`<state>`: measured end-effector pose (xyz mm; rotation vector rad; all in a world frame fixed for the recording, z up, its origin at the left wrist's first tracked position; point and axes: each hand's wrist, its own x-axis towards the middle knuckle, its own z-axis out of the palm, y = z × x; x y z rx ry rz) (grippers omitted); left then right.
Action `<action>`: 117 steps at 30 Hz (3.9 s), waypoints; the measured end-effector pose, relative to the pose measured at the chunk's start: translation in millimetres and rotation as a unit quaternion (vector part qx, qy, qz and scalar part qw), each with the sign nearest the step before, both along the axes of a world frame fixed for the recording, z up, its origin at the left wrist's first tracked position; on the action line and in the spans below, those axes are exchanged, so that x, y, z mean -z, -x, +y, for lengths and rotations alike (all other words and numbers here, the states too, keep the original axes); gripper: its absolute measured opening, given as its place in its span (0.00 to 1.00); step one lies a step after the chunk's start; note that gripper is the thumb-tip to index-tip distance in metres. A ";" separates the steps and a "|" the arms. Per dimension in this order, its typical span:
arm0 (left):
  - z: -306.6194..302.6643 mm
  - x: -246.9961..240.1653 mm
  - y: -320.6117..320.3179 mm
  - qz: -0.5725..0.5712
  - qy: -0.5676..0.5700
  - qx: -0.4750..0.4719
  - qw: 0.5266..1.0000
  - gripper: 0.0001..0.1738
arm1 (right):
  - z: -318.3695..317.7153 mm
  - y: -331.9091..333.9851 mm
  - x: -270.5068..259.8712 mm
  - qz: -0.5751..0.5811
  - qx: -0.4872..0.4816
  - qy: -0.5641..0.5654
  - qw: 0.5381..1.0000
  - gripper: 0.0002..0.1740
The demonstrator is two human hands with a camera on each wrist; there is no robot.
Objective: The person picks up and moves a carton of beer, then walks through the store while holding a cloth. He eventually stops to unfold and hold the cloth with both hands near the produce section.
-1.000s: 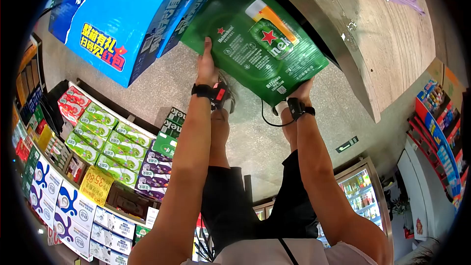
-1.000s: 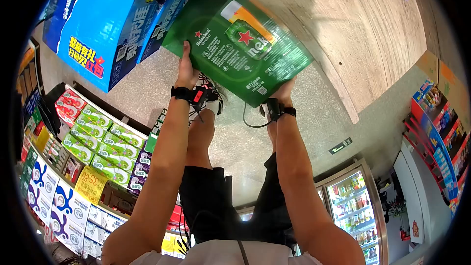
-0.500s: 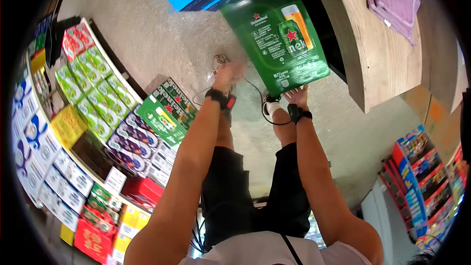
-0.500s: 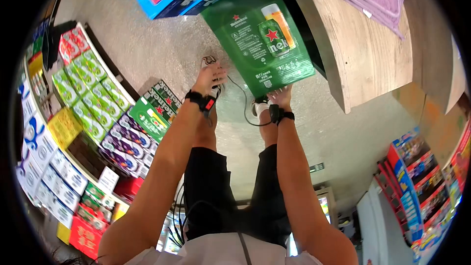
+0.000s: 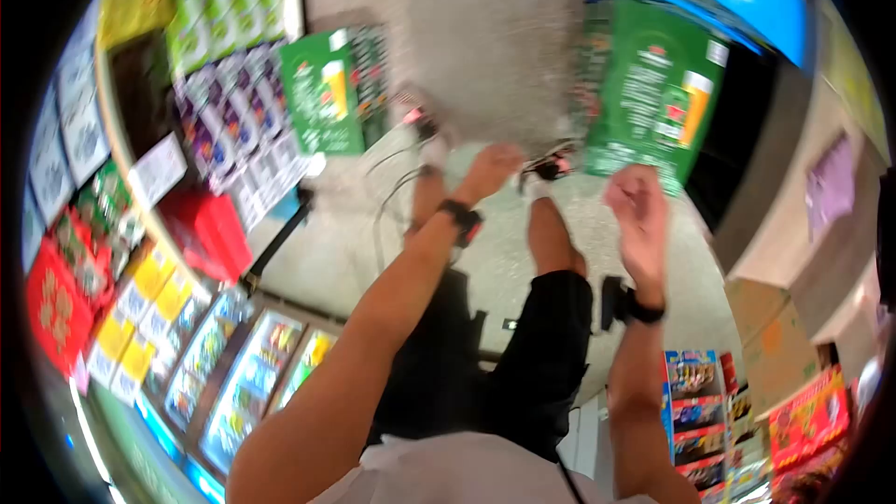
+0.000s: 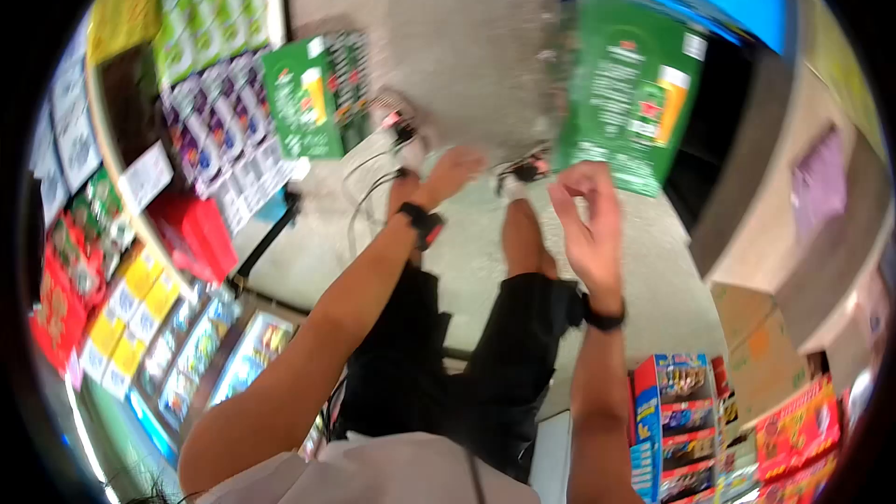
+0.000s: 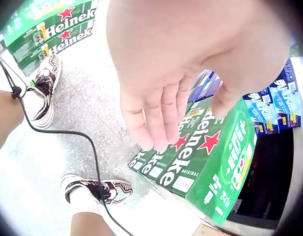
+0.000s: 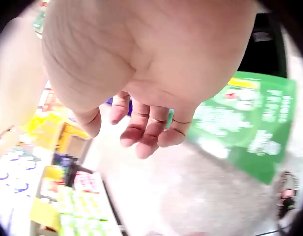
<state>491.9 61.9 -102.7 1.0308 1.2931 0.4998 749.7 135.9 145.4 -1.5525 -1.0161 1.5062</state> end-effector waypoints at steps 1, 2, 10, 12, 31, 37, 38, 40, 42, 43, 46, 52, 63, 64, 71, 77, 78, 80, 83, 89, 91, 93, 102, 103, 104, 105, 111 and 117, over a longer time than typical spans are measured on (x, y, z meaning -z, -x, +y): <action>9.4 -24.0 0.8 0.037 0.096 -0.007 0.995 0.17 | 16.6 20.0 -38.8 -0.040 -0.069 -0.095 0.992 0.10; 4.6 -12.7 11.8 0.112 -0.058 0.101 0.987 0.18 | 32.5 45.9 -84.1 -0.070 -0.093 -0.144 0.983 0.15; 33.0 -58.5 75.7 0.034 0.109 -0.072 0.991 0.13 | 157.0 156.5 -301.9 -0.105 -0.601 0.088 0.787 0.21; 33.1 -56.9 101.4 0.022 0.073 -0.103 0.992 0.09 | 165.1 175.2 -251.4 -0.075 -0.628 -0.221 0.743 0.21; 35.8 -72.2 340.9 -0.041 0.189 -0.370 0.909 0.12 | 194.8 393.9 -207.4 -0.001 -0.610 -0.494 0.619 0.20; 10.1 -36.3 417.4 0.137 0.198 -0.429 0.870 0.13 | 156.1 450.1 -76.5 -0.080 -0.491 -0.342 0.798 0.17; 1.8 -23.3 429.5 0.141 0.173 -0.453 0.863 0.16 | 154.0 458.7 -47.3 -0.102 -0.522 -0.279 0.800 0.16; -13.0 13.2 460.3 0.261 0.152 -0.354 0.885 0.25 | 145.9 465.6 16.6 -0.141 -0.550 -0.169 0.806 0.16; -10.2 28.5 487.7 0.377 0.143 -0.249 0.881 0.32 | 128.3 455.4 96.6 -0.163 -0.547 -0.094 0.816 0.17; -13.9 44.9 500.1 0.414 0.119 -0.216 0.876 0.36 | 118.2 448.3 136.1 -0.170 -0.543 -0.068 0.819 0.19; 16.6 40.4 532.2 0.384 0.111 -0.229 0.888 0.58 | 95.1 447.1 234.3 -0.209 -0.521 0.031 0.827 0.25; 10.6 117.2 574.2 0.342 0.221 -0.205 0.890 0.63 | 93.8 523.7 330.4 -0.030 -0.304 0.283 0.909 0.37; -31.7 119.8 496.1 0.438 0.135 -0.362 0.812 0.49 | 142.3 548.9 322.4 0.044 -0.396 0.307 0.864 0.50; -30.9 116.9 492.1 0.421 0.153 -0.367 0.815 0.50 | 143.4 547.8 326.1 0.046 -0.409 0.281 0.867 0.51; -20.0 85.8 392.7 0.294 0.294 -0.470 0.779 0.49 | 183.5 555.9 321.5 -0.058 -0.499 0.155 0.851 0.52; -26.5 139.2 312.7 0.124 0.329 -0.482 0.803 0.41 | 213.0 562.8 340.1 -0.200 -0.541 0.073 0.813 0.57; -11.4 125.7 308.5 0.065 0.348 -0.490 0.797 0.39 | 214.7 560.0 339.6 -0.182 -0.546 0.057 0.816 0.59; -17.9 148.5 297.0 0.087 0.337 -0.485 0.802 0.40 | 220.7 554.1 337.8 -0.166 -0.546 0.036 0.820 0.60; -12.9 141.5 306.4 0.114 0.355 -0.428 0.823 0.44 | 212.7 516.2 349.7 -0.219 -0.459 0.025 0.861 0.61; 50.9 104.1 418.1 0.278 0.308 -0.007 0.910 0.40 | 117.9 416.6 384.6 -0.292 -0.080 0.165 0.939 0.54; 107.4 69.4 464.2 0.426 0.151 -0.147 0.880 0.37 | 88.7 409.4 377.2 0.028 -0.028 0.333 0.942 0.46; 149.6 63.1 508.3 0.462 -0.126 -0.219 0.850 0.32 | 68.1 414.7 377.9 0.025 -0.017 0.342 0.939 0.41; 220.3 124.8 574.8 0.260 0.101 -0.083 0.957 0.40 | 39.1 410.9 406.5 0.054 0.143 0.301 0.941 0.22; 219.0 127.4 573.0 0.285 0.077 -0.086 0.952 0.39 | 43.9 405.7 412.2 0.052 0.146 0.302 0.941 0.22; 219.0 128.7 574.3 0.260 0.096 -0.096 0.956 0.38 | 51.2 401.1 419.4 0.052 0.125 0.335 0.932 0.20; 220.2 121.1 572.0 0.235 0.112 -0.105 0.960 0.37 | 59.7 395.4 427.8 0.054 0.104 0.366 0.923 0.19; 218.5 128.3 578.6 0.199 0.158 -0.107 0.961 0.40 | 43.6 313.5 472.2 -0.183 -0.105 0.390 0.896 0.12; 218.8 134.1 581.0 0.171 0.164 -0.129 0.963 0.38 | 31.6 349.6 405.4 -0.281 -0.792 0.341 0.422 0.25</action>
